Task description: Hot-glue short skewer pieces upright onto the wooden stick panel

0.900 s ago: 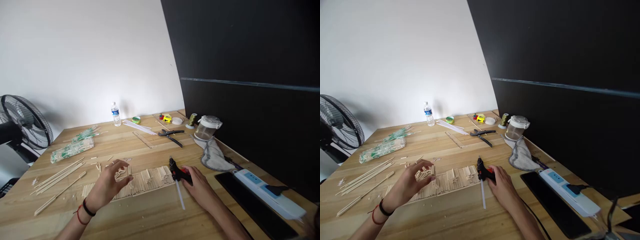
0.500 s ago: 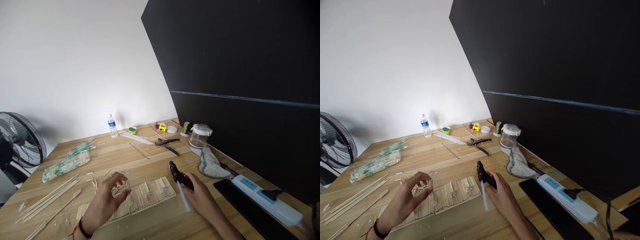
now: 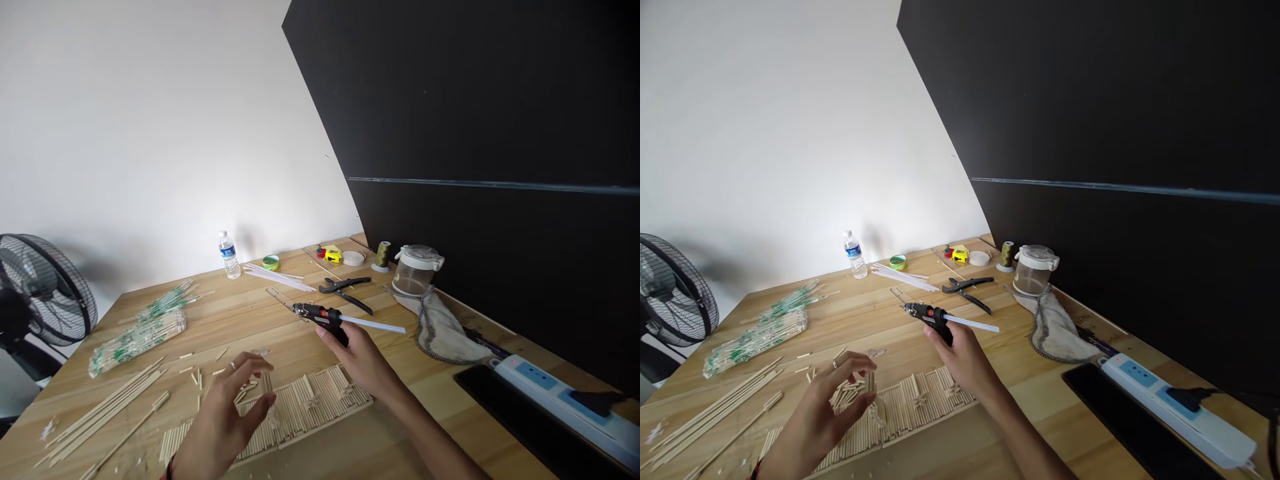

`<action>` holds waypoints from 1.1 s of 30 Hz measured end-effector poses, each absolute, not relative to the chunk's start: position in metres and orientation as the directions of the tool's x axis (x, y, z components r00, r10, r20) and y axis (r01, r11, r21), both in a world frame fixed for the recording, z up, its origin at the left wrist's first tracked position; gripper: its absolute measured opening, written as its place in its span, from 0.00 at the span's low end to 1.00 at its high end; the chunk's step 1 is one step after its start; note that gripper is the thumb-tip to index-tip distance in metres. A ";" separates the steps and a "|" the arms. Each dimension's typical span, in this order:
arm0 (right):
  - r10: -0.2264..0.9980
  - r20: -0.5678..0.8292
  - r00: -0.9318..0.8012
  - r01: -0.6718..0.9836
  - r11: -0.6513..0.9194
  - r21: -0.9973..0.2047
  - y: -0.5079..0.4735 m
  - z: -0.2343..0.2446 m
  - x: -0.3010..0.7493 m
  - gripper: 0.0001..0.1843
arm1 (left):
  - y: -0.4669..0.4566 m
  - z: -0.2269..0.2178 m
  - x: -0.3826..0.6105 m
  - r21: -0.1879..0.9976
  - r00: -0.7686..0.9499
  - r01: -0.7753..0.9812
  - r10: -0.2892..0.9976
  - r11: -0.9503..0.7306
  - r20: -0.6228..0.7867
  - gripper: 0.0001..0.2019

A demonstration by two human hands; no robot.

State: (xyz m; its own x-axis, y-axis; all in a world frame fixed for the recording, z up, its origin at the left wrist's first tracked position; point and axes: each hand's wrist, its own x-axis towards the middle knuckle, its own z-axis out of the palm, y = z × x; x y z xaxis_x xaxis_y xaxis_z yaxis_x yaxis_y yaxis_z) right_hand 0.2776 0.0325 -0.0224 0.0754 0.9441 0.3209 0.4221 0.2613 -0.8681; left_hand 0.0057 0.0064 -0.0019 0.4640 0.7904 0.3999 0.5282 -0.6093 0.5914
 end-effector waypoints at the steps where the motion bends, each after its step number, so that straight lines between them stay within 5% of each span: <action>1: 0.942 0.327 0.070 0.414 0.271 -0.869 0.035 -0.024 0.274 0.25 | 0.007 -0.002 0.006 0.595 0.480 0.518 0.784 -0.615 0.393 0.07; 9: 0.951 0.279 0.130 0.382 0.212 -0.900 0.032 -0.046 0.272 0.23 | 0.006 0.006 0.007 0.617 0.496 0.528 0.802 -0.584 0.334 0.05; 14: 0.967 0.203 0.151 0.345 0.141 -0.928 0.025 -0.048 0.277 0.21 | 0.007 0.013 0.002 0.589 0.494 0.582 0.819 -0.561 0.293 0.12; 21: 0.905 0.419 0.079 0.262 0.386 -0.884 0.009 -0.029 0.270 0.11 | 0.005 0.019 0.004 0.537 0.439 0.670 0.857 -0.512 0.269 0.07; 24: 0.914 0.405 0.005 0.214 0.395 -0.893 0.002 -0.022 0.269 0.10 | 0.002 0.024 0.006 0.520 0.431 0.699 0.869 -0.492 0.242 0.07; 30: 0.968 0.065 -0.243 -0.156 0.027 -0.987 -0.008 -0.026 0.264 0.14 | 0.001 0.028 0.000 0.475 0.445 0.719 0.861 -0.508 0.247 0.08; 33: 0.940 0.027 -0.341 -0.317 -0.088 -0.944 -0.011 -0.030 0.255 0.17 | 0.002 0.027 -0.001 0.460 0.445 0.720 0.854 -0.520 0.268 0.08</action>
State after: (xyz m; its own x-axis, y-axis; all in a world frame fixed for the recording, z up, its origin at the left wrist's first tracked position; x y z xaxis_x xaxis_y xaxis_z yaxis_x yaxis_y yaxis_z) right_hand 0.2552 -0.0107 -0.0299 -0.3415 0.9395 0.0268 -0.3168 -0.0882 -0.9444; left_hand -0.0009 0.0015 0.0267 0.4452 0.8543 0.2683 0.7200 -0.5197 0.4599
